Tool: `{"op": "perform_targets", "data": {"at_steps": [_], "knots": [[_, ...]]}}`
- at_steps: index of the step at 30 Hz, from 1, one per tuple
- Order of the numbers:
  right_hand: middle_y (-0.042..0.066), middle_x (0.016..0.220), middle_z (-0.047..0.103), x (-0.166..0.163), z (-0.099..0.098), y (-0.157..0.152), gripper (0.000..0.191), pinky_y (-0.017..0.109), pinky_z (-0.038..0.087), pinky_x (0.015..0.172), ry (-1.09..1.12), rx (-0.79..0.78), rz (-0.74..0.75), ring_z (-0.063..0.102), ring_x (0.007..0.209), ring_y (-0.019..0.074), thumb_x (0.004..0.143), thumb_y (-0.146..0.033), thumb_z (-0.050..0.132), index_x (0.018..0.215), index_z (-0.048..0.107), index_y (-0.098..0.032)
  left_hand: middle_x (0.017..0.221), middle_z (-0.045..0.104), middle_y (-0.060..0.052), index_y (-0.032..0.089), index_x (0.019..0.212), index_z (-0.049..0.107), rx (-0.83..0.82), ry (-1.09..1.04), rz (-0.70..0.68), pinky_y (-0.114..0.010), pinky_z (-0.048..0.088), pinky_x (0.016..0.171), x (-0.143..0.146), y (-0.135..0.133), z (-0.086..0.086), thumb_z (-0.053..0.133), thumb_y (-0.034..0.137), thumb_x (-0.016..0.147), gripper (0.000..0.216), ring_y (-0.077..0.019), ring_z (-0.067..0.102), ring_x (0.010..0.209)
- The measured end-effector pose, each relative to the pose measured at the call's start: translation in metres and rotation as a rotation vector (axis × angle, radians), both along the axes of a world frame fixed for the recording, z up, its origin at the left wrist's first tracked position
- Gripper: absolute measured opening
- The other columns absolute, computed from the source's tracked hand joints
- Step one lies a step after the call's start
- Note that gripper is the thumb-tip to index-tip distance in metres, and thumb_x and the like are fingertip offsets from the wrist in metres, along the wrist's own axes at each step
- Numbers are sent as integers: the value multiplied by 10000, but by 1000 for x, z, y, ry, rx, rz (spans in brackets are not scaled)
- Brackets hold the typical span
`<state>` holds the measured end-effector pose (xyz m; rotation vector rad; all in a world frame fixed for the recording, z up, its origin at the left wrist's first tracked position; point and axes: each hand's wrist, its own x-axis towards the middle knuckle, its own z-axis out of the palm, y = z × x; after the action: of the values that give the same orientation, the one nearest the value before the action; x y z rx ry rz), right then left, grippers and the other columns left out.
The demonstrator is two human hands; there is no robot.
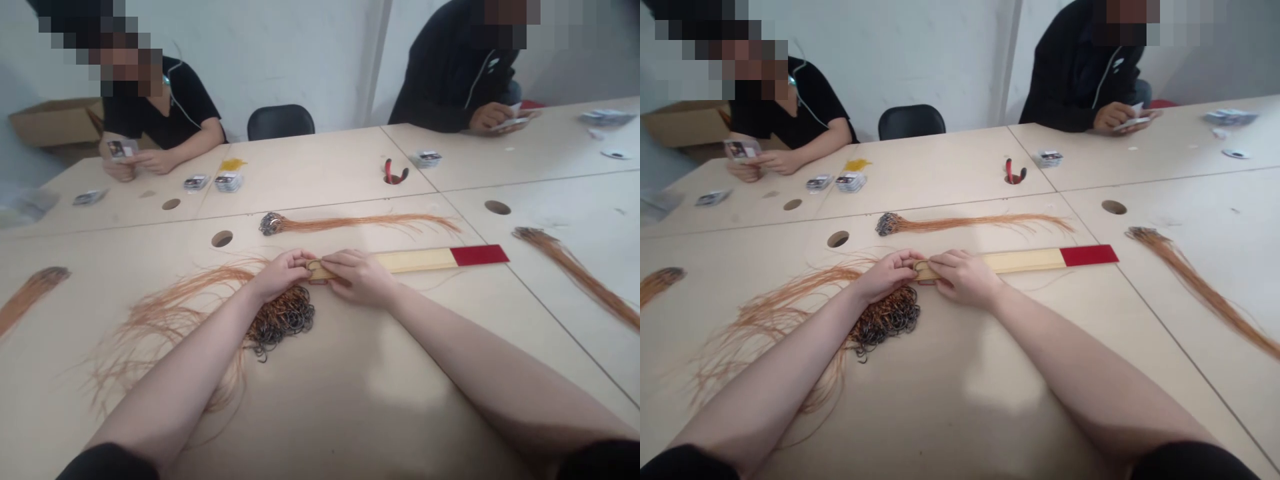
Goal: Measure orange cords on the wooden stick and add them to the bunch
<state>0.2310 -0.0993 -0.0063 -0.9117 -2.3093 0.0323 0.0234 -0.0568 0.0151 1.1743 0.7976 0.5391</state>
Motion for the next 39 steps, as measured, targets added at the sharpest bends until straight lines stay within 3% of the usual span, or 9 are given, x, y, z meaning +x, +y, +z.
{"op": "perform_targets", "data": {"at_steps": [9, 19, 30, 39], "knots": [[90, 1126, 596, -1, 3, 3, 347, 366, 455, 866, -2, 15, -5, 539, 987, 208, 805, -186, 495, 1145, 563, -165, 879, 673, -41, 129, 1030, 596, -10, 33, 1, -209, 433, 677, 2, 2, 8, 645, 86, 640, 395, -108, 594, 736], [83, 1112, 597, -1, 3, 2, 350, 353, 442, 882, 1, -30, -10, 536, 988, 211, 795, -179, 487, 1132, 574, -140, 913, 691, -56, 140, 1105, 597, 9, 71, -6, -214, 434, 740, 0, 4, 3, 666, 116, 657, 455, -122, 612, 810], [93, 1104, 594, -2, 1, -3, 354, 377, 453, 852, 23, -32, -28, 532, 977, 216, 799, -166, 494, 1144, 571, -172, 796, 681, -43, 117, 1114, 589, 0, 23, -38, -193, 425, 635, -3, 3, -3, 667, 119, 670, 450, -95, 605, 681], [102, 1097, 590, -1, 2, -3, 368, 392, 451, 850, 19, -37, -48, 529, 985, 226, 810, -185, 495, 1172, 557, -177, 872, 695, -77, 110, 1113, 594, -43, -41, -48, -266, 465, 779, 0, 1, -1, 663, 124, 696, 423, -149, 645, 796]]}}
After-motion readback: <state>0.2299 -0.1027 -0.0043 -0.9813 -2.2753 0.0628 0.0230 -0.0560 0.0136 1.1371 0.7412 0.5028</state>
